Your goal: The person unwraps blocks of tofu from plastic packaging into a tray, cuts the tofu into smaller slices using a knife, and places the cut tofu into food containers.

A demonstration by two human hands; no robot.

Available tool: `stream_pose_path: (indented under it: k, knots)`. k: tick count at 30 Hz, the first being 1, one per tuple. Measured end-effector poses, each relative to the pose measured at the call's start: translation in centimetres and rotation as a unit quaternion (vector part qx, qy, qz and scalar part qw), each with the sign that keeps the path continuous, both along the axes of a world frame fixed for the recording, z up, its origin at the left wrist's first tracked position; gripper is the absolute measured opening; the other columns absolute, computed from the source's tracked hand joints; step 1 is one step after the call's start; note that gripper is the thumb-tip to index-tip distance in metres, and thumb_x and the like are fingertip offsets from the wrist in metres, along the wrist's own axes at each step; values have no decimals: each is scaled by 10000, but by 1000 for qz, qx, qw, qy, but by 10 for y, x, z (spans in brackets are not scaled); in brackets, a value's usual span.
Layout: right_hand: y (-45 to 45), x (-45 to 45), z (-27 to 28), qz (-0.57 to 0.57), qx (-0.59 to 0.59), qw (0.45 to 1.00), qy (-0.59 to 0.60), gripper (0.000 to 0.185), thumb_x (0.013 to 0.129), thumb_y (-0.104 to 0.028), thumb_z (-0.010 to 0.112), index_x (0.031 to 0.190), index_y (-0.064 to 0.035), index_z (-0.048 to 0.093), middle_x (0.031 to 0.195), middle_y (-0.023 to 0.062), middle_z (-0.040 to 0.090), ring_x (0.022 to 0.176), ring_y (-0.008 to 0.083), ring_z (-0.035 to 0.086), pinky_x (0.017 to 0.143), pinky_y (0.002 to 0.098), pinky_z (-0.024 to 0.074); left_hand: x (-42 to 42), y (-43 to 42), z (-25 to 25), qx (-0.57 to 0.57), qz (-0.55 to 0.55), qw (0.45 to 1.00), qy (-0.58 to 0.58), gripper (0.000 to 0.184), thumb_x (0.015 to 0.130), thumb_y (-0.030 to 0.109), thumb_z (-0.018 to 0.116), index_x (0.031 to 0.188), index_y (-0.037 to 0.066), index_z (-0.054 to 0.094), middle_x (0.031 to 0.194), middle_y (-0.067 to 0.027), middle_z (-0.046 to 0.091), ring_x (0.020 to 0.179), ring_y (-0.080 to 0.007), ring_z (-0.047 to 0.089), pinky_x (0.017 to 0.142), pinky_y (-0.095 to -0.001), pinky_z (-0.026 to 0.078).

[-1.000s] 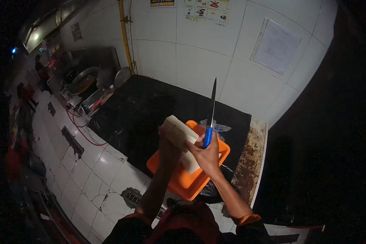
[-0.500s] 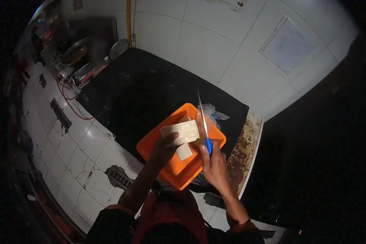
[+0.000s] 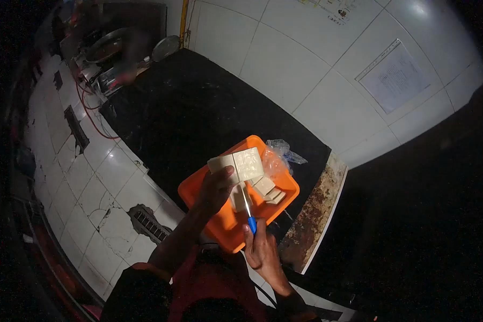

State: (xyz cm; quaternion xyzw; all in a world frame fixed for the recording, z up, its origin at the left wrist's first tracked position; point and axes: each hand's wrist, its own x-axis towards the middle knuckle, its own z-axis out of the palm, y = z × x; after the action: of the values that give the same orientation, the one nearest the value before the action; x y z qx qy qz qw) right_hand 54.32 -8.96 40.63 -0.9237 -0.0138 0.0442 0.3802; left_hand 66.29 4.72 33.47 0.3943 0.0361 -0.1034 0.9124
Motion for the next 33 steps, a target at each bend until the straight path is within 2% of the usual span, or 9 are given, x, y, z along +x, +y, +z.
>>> stream_pose_path:
  k: [11, 14, 16, 19, 23, 26, 29, 31, 33]
  knots:
    - [4, -4, 9, 3, -30, 999, 17, 181, 980, -175, 449, 979, -4, 391, 610, 222, 507, 574, 438, 566, 473, 444, 405, -7, 6, 12, 104, 14, 994, -23, 434, 805, 376, 627, 1035, 13, 569, 809, -13, 518, 706, -75, 481, 622, -237, 389]
    - [1, -5, 3, -9, -40, 999, 24, 203, 979, -202, 451, 1000, -9, 389, 620, 248, 513, 614, 477, 557, 492, 469, 398, -7, 2, 9, -11, -10, 1000, 22, 453, 798, 363, 634, 1062, 2, 561, 828, -20, 536, 717, -83, 494, 636, -246, 404]
    - [2, -5, 2, -18, -52, 998, 38, 207, 979, -209, 450, 1016, -14, 392, 633, 263, 513, 644, 496, 548, 515, 482, 391, -11, 7, 24, 34, -39, 999, -4, 418, 825, 351, 570, 1065, 9, 555, 936, -37, 546, 834, -102, 526, 745, -263, 426]
    - [4, -2, 1, -30, -41, 998, 48, 215, 978, -211, 451, 996, -7, 382, 628, 272, 510, 645, 501, 543, 511, 487, 390, -10, 8, 26, 96, -41, 994, -29, 450, 818, 384, 555, 1066, 9, 559, 921, -28, 544, 815, -102, 523, 723, -262, 422]
    - [0, 2, -15, -20, -70, 997, 2, 225, 975, -214, 458, 973, -4, 377, 630, 281, 521, 642, 507, 543, 492, 500, 385, -14, 3, 46, 40, -1, 999, -36, 453, 819, 388, 528, 1065, 9, 561, 918, -15, 544, 781, -103, 516, 700, -257, 421]
    - [-3, 6, -18, -9, -61, 998, -4, 228, 974, -217, 460, 974, -4, 377, 637, 285, 525, 655, 511, 544, 498, 504, 387, -7, 3, 22, -28, -22, 999, -26, 346, 853, 257, 562, 1112, 31, 529, 956, -67, 573, 808, -162, 570, 723, -294, 458]
    - [-3, 4, -18, -11, -47, 999, 15, 235, 977, -226, 452, 1004, -4, 380, 649, 284, 527, 683, 513, 544, 525, 498, 394, 4, -2, -23, 182, 62, 932, -307, 359, 844, 72, 614, 1174, 70, 472, 1026, -141, 585, 902, -252, 612, 779, -355, 489]
    - [0, 2, -14, -14, -44, 999, 27, 238, 978, -228, 450, 1012, -3, 381, 650, 283, 530, 687, 514, 544, 533, 500, 398, 6, -2, -28, 327, 152, 847, -391, 482, 802, -54, 635, 1209, 95, 425, 1046, -194, 586, 962, -326, 618, 830, -401, 497]
    - [3, -4, 0, -29, -11, 998, 55, 241, 977, -228, 452, 1040, -3, 391, 675, 286, 545, 718, 516, 547, 553, 510, 406, 7, -1, -28, 331, 150, 845, -391, 499, 794, -50, 645, 1215, 97, 422, 1041, -189, 589, 941, -326, 624, 824, -394, 502]
